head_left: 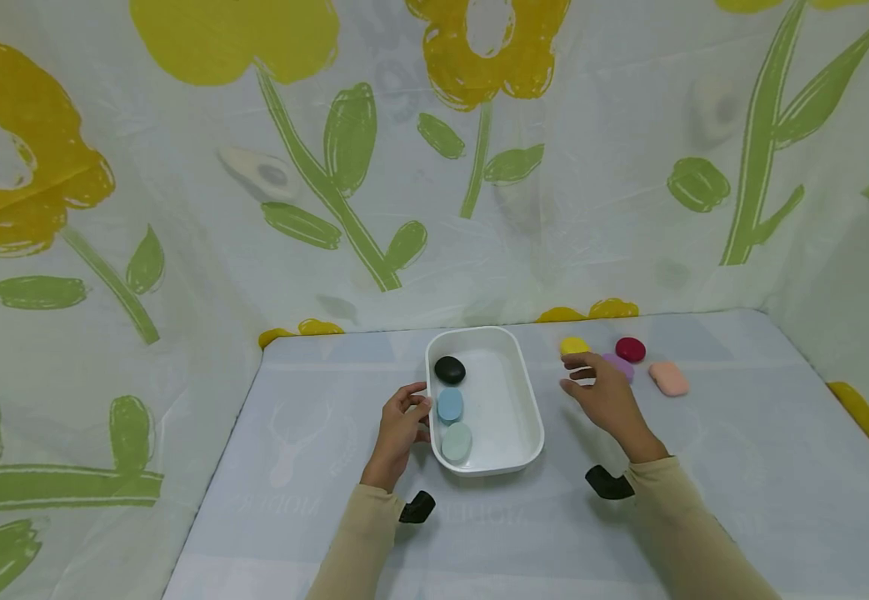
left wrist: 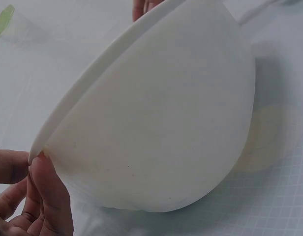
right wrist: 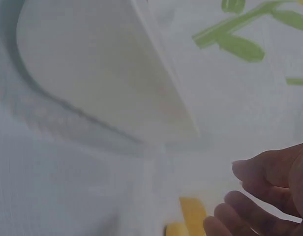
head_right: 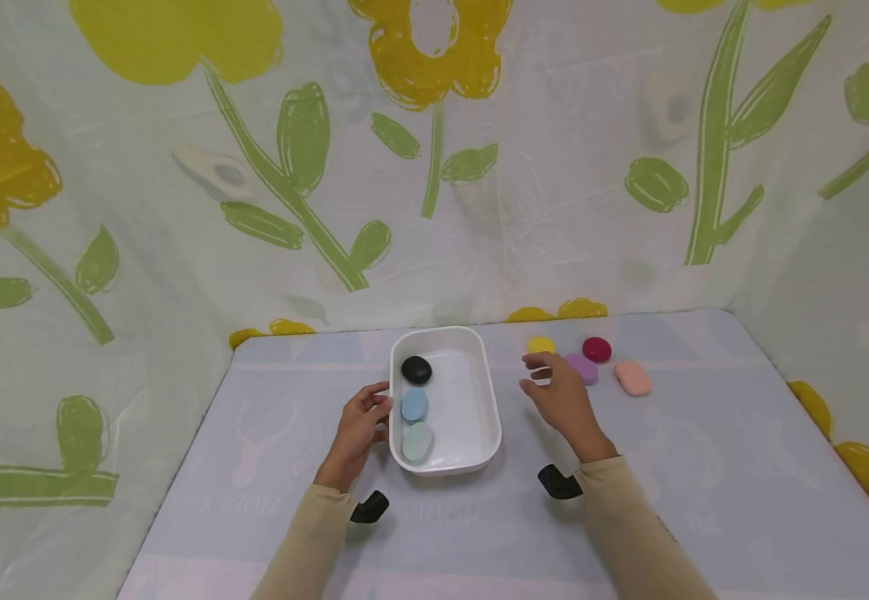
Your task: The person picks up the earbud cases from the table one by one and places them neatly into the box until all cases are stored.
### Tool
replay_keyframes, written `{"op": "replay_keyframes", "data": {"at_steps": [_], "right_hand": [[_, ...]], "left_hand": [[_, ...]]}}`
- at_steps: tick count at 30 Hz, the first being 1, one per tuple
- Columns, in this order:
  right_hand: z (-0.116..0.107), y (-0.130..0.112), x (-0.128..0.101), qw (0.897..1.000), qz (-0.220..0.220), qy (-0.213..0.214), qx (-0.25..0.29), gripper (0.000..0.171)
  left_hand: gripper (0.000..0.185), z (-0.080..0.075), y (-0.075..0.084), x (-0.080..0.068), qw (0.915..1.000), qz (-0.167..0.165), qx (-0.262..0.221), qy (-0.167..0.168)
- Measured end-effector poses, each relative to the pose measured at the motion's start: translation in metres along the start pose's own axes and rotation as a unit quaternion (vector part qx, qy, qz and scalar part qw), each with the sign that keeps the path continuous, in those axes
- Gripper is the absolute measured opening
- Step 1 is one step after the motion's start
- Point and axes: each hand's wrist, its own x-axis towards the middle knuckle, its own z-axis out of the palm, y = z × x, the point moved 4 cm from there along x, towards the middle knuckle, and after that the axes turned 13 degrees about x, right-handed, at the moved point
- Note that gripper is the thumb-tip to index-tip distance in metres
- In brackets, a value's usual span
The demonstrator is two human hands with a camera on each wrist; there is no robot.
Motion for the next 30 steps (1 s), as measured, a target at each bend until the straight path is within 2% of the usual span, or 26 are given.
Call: {"op": "replay_keyframes", "data": {"at_steps": [10, 19, 24, 30], "right_hand": [[-0.033, 0.031, 0.005, 0.998, 0.015, 0.055, -0.015, 0.04], [-0.045, 0.049, 0.01, 0.992, 0.015, 0.102, -0.066, 0.043], [-0.045, 0.061, 0.013, 0.992, 0.02, 0.089, -0.089, 0.047], [-0.042, 0.072, 0.014, 0.994, 0.018, 0.066, -0.084, 0.052]], "left_hand": [[0.037, 0.002, 0.0, 0.001, 0.9999, -0.009, 0.006, 0.004], [0.038, 0.002, -0.001, 0.001, 0.9999, -0.008, 0.008, 0.005], [0.037, 0.002, -0.002, 0.001, 0.9999, -0.013, 0.007, 0.005], [0.037, 0.002, -0.001, 0.0, 0.9999, -0.01, 0.004, 0.003]]}}
